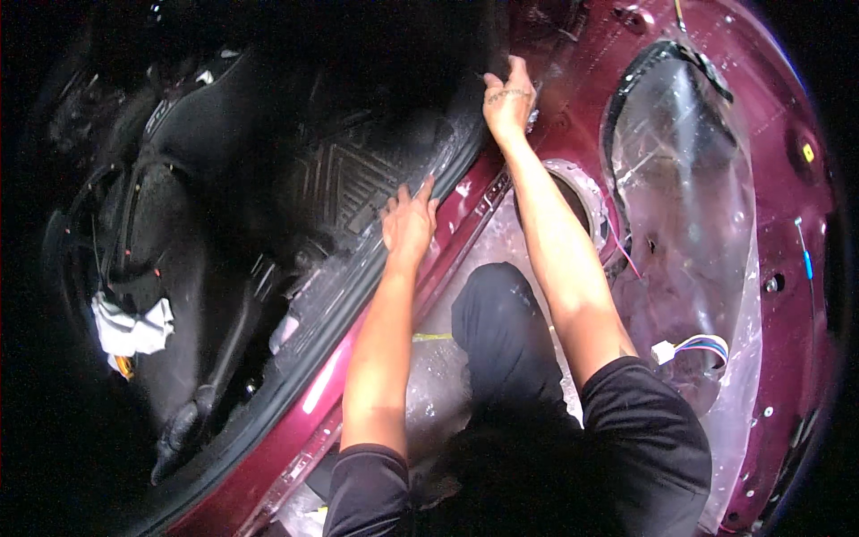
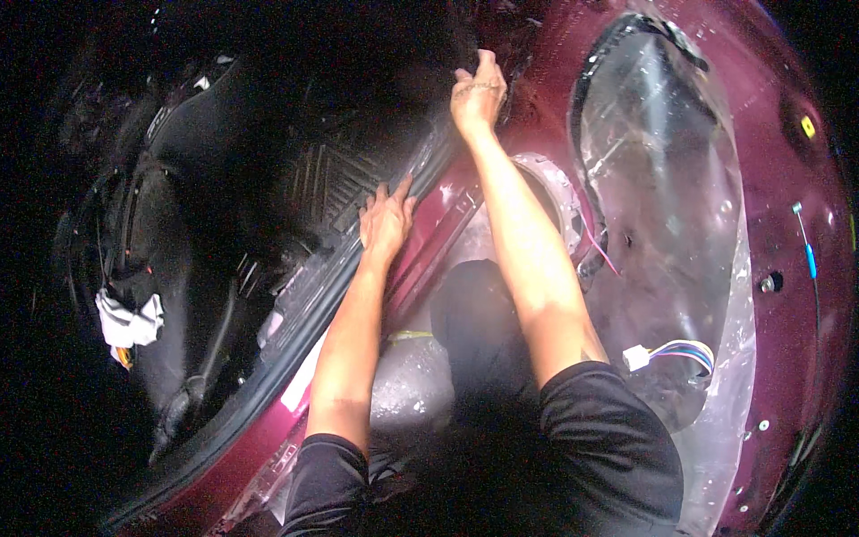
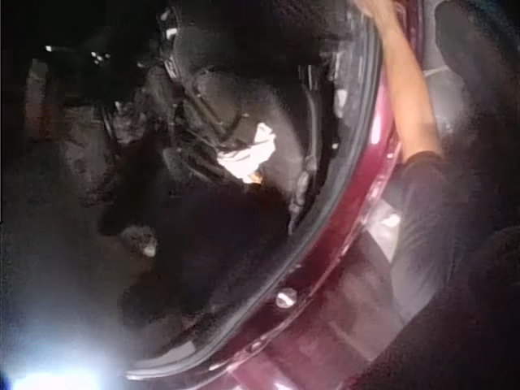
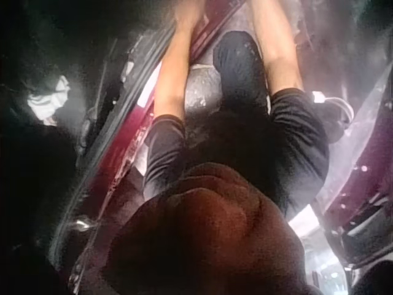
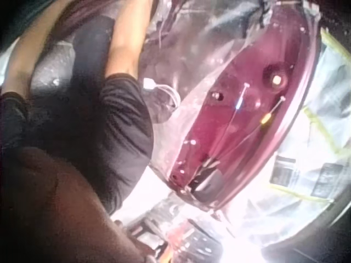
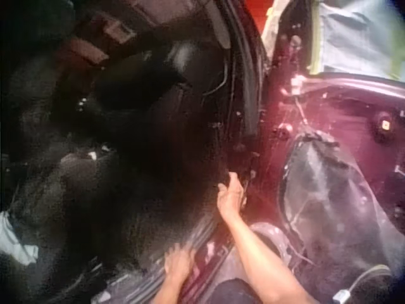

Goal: The person installs a black rubber weather stripping along the perimeter of a maroon car door frame. They press the strip into place by hand, then wipe the surrounding area with a white cloth.

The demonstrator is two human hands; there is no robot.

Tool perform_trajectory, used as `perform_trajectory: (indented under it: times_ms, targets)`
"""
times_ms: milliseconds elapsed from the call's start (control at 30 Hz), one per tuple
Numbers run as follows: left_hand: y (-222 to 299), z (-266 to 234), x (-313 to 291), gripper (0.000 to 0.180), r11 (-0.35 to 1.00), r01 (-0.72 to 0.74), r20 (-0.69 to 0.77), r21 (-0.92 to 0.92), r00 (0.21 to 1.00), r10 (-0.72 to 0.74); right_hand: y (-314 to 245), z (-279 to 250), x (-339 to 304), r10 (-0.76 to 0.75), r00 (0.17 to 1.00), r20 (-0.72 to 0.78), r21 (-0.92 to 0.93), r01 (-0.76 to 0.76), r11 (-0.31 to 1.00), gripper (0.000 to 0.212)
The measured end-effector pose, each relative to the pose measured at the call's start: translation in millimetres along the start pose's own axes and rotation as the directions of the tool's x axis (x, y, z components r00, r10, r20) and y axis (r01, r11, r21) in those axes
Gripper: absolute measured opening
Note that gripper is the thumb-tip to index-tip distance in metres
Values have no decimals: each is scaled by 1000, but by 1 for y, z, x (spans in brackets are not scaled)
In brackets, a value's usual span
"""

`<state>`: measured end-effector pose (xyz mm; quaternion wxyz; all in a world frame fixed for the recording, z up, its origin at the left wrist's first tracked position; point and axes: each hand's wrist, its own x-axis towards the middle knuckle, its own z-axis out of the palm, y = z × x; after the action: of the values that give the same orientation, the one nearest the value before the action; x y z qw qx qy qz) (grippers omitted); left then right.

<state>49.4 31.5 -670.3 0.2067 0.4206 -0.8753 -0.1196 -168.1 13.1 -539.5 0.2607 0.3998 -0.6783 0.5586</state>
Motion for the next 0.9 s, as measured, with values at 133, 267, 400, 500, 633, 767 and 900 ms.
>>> perform_trajectory:
  times_ms: [133,267,400,500,633,767,900]
  targets:
    - [-1,4,1,48,998,13,-20,-60,1000,-15,30,2,-3,53,998,-25,86,-51,995,46]
    - [-8,9,2,47,998,15,-55,-68,998,-19,24,-1,-1,67,998,17,61,-68,996,46]
    - [-8,7,3,48,995,36,-33,-97,999,-39,28,-3,-4,0,999,38,31,-1,1000,44]
    - [-11,6,3,48,995,32,-52,-89,998,-37,27,1,-7,-1,998,60,22,0,1000,45]
    - [-6,9,4,49,993,17,-64,-114,998,-24,68,12,4,-22,1000,11,84,21,996,46]
    - [-13,8,4,48,991,41,-55,-126,997,-48,39,9,-5,183,983,25,117,-185,976,46]
    - [-11,12,3,47,989,19,-82,-150,996,-31,49,2,-6,302,946,116,362,-323,874,53]
